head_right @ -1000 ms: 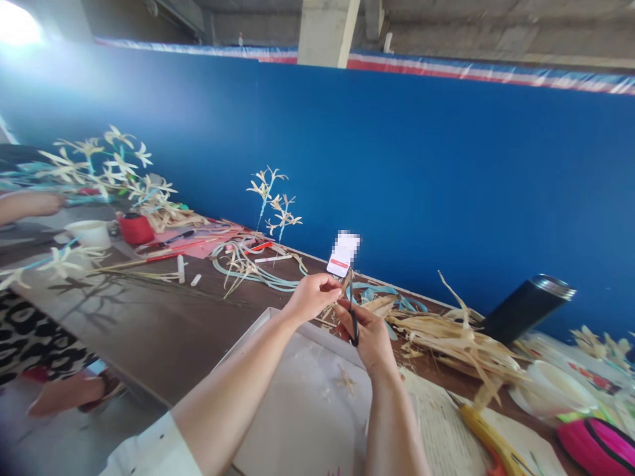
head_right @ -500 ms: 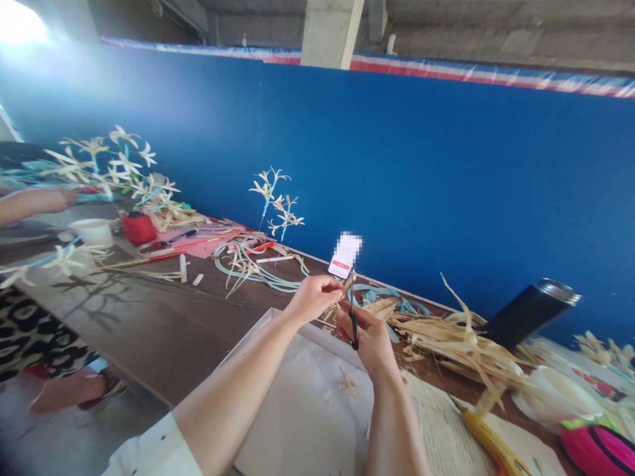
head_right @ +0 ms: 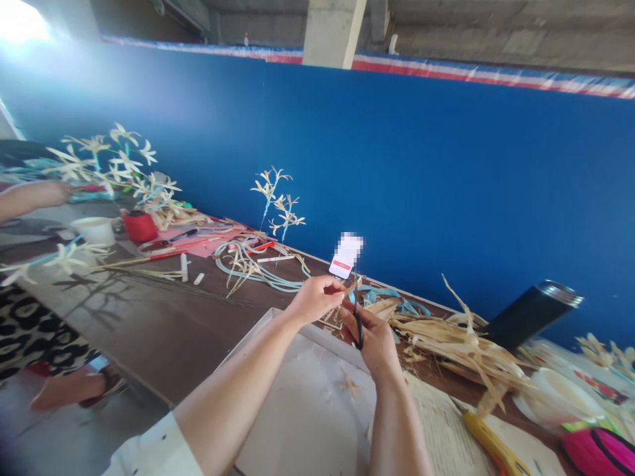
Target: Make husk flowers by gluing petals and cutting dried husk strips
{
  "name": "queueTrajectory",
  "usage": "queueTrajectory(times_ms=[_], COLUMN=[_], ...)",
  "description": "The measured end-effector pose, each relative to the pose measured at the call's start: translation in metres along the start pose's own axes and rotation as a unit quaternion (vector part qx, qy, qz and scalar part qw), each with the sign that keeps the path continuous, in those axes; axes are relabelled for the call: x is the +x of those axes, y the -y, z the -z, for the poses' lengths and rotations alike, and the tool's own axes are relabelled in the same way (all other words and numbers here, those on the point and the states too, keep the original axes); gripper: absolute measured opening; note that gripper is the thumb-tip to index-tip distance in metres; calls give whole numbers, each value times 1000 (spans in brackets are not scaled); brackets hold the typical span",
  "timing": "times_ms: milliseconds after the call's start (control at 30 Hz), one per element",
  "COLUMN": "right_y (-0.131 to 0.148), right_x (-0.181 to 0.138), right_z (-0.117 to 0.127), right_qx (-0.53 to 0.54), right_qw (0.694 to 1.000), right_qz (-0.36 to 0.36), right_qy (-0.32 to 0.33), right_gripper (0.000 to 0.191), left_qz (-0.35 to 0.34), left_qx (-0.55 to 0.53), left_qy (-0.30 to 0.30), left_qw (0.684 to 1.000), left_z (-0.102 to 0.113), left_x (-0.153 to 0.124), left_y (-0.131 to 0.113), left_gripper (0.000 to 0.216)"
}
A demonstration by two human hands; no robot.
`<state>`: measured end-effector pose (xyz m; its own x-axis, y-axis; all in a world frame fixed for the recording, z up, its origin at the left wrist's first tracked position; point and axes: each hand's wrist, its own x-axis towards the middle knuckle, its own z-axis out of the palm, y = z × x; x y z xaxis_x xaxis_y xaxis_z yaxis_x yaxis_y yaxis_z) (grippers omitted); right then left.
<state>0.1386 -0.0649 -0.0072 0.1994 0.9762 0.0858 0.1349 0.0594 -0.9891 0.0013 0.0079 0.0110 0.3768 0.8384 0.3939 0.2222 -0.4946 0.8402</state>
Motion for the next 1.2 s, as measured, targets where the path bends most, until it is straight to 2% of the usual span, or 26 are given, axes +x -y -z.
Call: queueTrajectory(times_ms=[400,733,1100,1200], right_y=[2,-4,4,2], right_x=[0,2,-2,-1], right_z=[-1,2,-1,0], right_qx=[-14,-16,-46,-41], right_qw=[1000,1000,999,999], right_qz=[1,17,21,25], right_qy=[-4,-8,2,3], right_gripper=[56,53,45,44], left_qz=[3,38,148,150], left_qx=[3,-81,-219,-228], left_qy=[1,-26,-62,-66], left_qw=[1000,996,963,960], left_z=[1,8,6,6], left_x=[0,4,9,9], left_y=[-2,-4,-3,-2], left_gripper=[23,23,22,23])
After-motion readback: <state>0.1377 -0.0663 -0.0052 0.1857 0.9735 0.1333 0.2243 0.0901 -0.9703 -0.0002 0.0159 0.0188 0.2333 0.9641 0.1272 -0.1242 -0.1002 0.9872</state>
